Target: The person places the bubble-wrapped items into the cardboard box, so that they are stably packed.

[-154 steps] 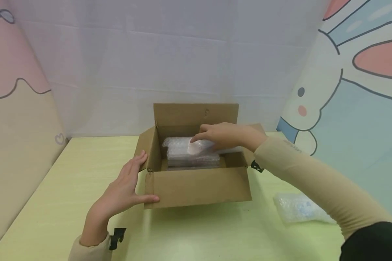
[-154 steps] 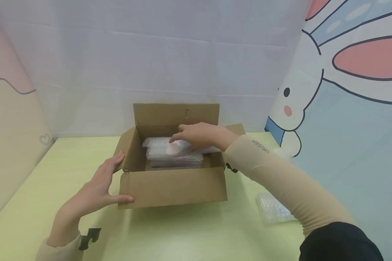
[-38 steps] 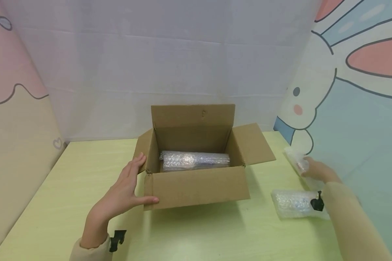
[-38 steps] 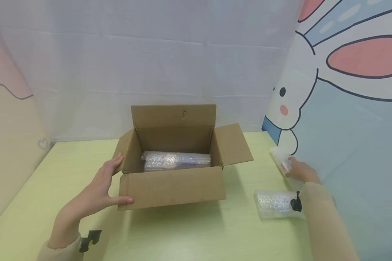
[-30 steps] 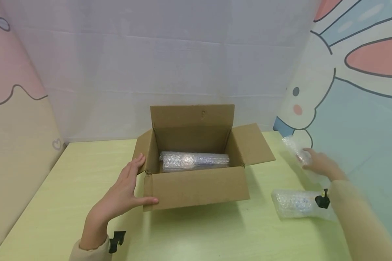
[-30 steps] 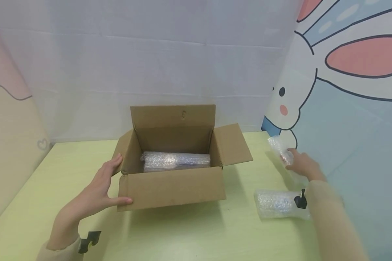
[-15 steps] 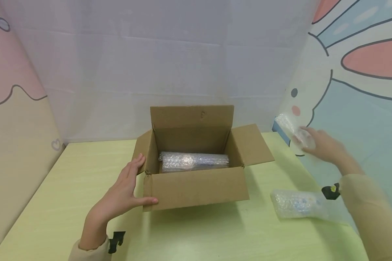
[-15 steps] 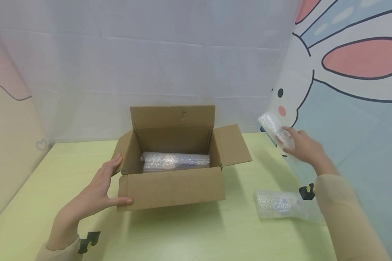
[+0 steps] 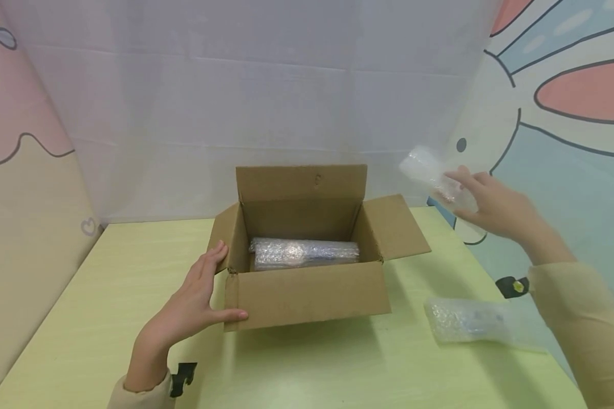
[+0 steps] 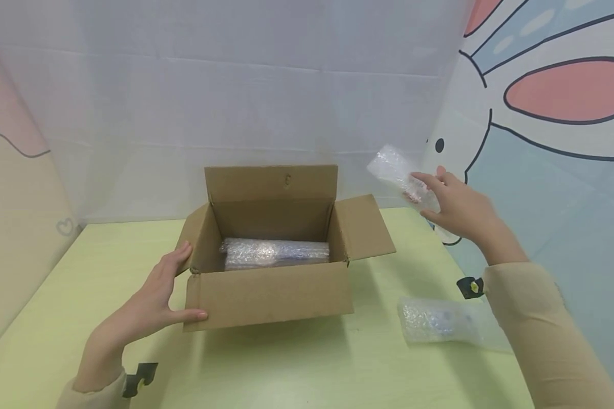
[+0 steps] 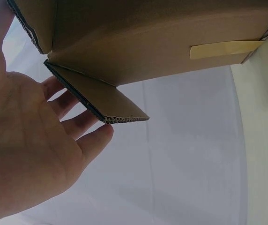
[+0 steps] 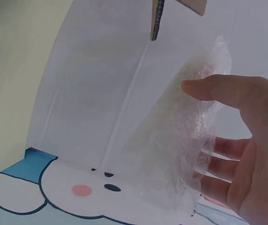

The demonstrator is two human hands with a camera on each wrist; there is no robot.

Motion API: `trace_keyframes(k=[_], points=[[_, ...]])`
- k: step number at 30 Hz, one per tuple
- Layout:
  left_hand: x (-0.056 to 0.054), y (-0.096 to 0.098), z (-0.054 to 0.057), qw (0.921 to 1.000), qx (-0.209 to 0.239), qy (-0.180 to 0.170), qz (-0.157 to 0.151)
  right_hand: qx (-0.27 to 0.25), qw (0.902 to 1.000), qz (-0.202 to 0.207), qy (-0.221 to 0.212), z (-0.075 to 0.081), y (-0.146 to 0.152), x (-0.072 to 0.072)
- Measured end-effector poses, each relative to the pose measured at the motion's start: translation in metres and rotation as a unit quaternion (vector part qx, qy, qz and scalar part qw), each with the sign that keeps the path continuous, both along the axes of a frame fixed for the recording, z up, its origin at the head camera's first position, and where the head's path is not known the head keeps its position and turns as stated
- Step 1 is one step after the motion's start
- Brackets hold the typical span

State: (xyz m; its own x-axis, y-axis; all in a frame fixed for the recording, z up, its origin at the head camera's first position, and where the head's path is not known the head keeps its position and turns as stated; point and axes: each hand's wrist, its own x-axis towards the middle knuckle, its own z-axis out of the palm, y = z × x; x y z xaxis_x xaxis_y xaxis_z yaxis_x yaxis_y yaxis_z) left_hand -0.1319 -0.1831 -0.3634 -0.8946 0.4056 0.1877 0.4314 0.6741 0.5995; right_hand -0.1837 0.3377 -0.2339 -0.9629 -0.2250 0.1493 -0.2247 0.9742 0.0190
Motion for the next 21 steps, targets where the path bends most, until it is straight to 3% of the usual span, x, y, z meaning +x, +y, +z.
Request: trace_keyframes(k=[5,12,21], points=[[0.001,0.001,0.0,1.0,0.001,0.0,-0.001,0.019,0.9991,0.03,0.022,0.013,-0.03,0.004],[0.001,0.001,0.001,1.0,0.003,-0.004,-0.001,0.032,0.991,0.108,0.072,0.018,-0.071,0.002],[0.001,0.002,0.001,1.0,0.002,-0.003,-0.002,0.043,0.9746,0.212,0.057,0.012,-0.118,-0.017]])
